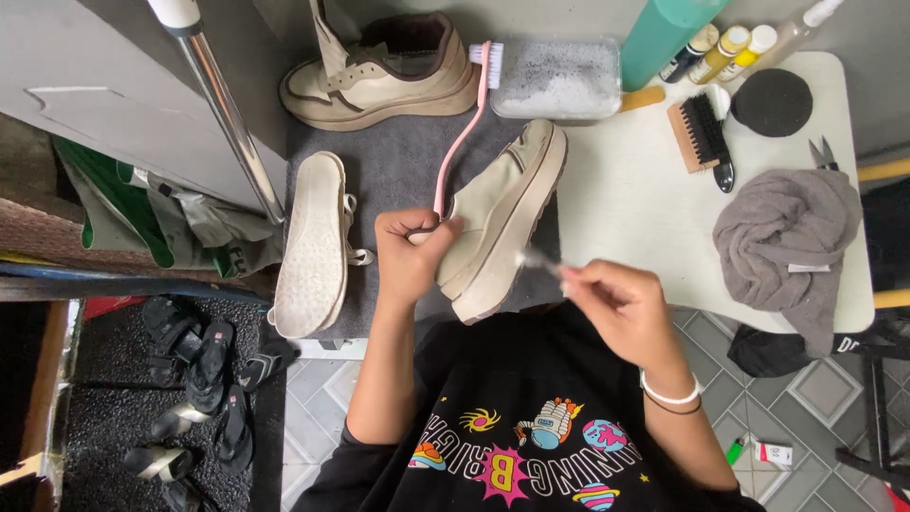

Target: The person uses a small brush to clean the side and sole of a beige sneaker. They hold the shoe with one hand while scrubbing the surface with the other, focusing on the midsole and upper sections.

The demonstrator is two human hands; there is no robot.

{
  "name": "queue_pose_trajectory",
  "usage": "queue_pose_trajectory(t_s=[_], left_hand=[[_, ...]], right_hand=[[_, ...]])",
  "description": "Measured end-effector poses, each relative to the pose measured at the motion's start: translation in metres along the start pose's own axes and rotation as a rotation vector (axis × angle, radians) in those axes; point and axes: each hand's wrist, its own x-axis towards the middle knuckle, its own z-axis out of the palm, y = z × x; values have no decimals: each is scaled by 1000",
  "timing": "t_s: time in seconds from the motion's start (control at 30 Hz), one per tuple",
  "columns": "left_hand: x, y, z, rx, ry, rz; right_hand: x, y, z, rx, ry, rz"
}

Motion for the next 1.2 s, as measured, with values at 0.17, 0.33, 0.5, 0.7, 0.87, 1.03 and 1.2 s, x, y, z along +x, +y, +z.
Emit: queue_pose_trajectory(t_s=[0.17, 0.33, 0.5, 0.7, 0.87, 1.03, 1.2], left_hand=[[11, -7, -6, -37, 18, -3], [12, -3, -9, -68, 24, -50], [10, 2, -9, -40, -37, -74], [9, 1, -8, -25, -53, -57], [6, -3, -8, -1, -65, -31], [2, 2, -3, 21, -57, -1], [-4, 11, 5, 68, -61, 10]], right_hand=[[9, 14, 2, 1, -11, 5], [10, 16, 7, 85, -85, 20], [22, -10, 8, 13, -89, 30], [27, -11, -1, -9, -134, 19], [23, -8, -4, -60, -80, 22], [21, -8, -8, -94, -71, 11], [13, -11, -12, -99, -109, -22]])
